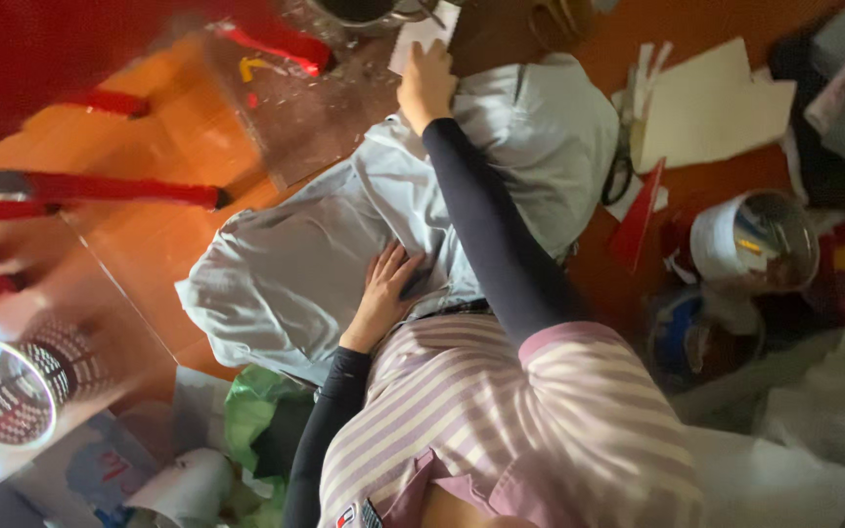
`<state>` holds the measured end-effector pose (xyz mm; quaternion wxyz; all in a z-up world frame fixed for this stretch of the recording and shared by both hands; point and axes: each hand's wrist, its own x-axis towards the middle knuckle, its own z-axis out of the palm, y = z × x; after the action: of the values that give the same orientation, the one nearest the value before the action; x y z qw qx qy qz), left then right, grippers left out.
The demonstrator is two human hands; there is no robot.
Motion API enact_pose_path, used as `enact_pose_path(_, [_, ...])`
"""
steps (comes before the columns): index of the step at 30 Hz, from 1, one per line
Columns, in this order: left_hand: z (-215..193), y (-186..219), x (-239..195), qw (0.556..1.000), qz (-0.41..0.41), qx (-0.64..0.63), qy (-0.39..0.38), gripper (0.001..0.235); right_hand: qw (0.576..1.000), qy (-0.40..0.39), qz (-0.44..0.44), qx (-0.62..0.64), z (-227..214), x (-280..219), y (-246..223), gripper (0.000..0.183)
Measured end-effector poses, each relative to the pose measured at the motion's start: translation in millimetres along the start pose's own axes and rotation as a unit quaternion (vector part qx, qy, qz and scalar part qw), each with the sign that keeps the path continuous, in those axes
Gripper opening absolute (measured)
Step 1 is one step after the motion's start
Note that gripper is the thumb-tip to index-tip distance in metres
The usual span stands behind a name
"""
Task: The person cuts red and white paper into strips using scissors and folds them into triangular shapes. They then attach these folded paper pieces to a red plastic stool, wrapping the legs and seat with the paper decorations.
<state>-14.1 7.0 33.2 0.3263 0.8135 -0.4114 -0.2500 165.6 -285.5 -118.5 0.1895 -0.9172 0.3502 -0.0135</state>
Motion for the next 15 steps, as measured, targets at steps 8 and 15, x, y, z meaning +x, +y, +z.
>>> enact_pose_path(8, [4,-8,-1,0.997,-0.056,-0.041,0.043,0.047,0.988,0.117,-0.064,-0.081,-2,1,1,0.057])
enact_pose_path(15, [-15,3,-13,0.987,-0.091,-0.096,0.097,0.033,0.985,0.155,0.068,0.033,9,40,45,0.071])
